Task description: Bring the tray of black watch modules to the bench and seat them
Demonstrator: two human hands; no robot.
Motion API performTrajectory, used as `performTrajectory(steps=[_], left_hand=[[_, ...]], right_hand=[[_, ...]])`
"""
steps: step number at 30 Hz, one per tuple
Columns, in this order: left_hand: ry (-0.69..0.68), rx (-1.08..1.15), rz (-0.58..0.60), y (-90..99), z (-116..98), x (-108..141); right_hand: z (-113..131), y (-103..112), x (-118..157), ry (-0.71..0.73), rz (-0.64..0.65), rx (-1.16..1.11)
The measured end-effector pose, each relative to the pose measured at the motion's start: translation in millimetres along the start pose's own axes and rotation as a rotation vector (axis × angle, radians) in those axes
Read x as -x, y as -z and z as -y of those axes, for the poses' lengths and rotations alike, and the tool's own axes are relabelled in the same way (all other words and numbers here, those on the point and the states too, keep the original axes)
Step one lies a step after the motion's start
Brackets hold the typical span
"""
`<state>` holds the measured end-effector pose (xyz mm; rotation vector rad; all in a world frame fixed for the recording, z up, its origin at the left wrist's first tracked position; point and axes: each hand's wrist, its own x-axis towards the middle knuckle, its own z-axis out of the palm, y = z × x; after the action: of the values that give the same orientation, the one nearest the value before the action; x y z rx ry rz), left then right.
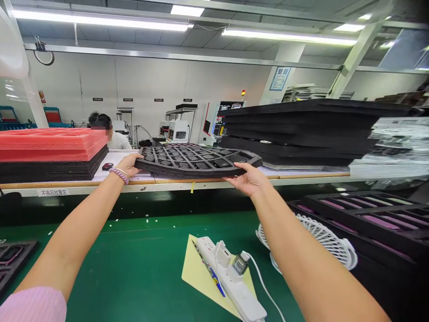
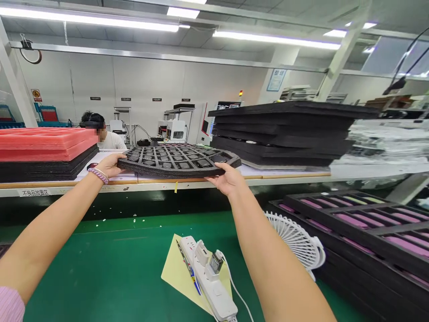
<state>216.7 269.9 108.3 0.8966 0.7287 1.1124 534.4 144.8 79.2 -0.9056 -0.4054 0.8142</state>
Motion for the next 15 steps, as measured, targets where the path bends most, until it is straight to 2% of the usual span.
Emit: performTrajectory(steps=[4,8,11,13,15], left_hand=[[-0.157,-0.004,0.001,-4.0,-7,6],[-0.320,-0.049,0.015,-1.0,-25,41],[-0.411,-0.090,0.039,9.8,-36,93],[-0.455,-0.128,0.065,19.5,-38,138],[-0.562,-0.204,0.090,29.0,-36,190]], right_hand=[[13,-7,16,0.108,0.088,0.039],[37,-15,50,0.190,0.216,0.040],[52,-16,94,0.268,0.248,0.033],[58,-11,129,0.323,0.238,0.030],[60,4,165,0.356,0.218,-0.006]])
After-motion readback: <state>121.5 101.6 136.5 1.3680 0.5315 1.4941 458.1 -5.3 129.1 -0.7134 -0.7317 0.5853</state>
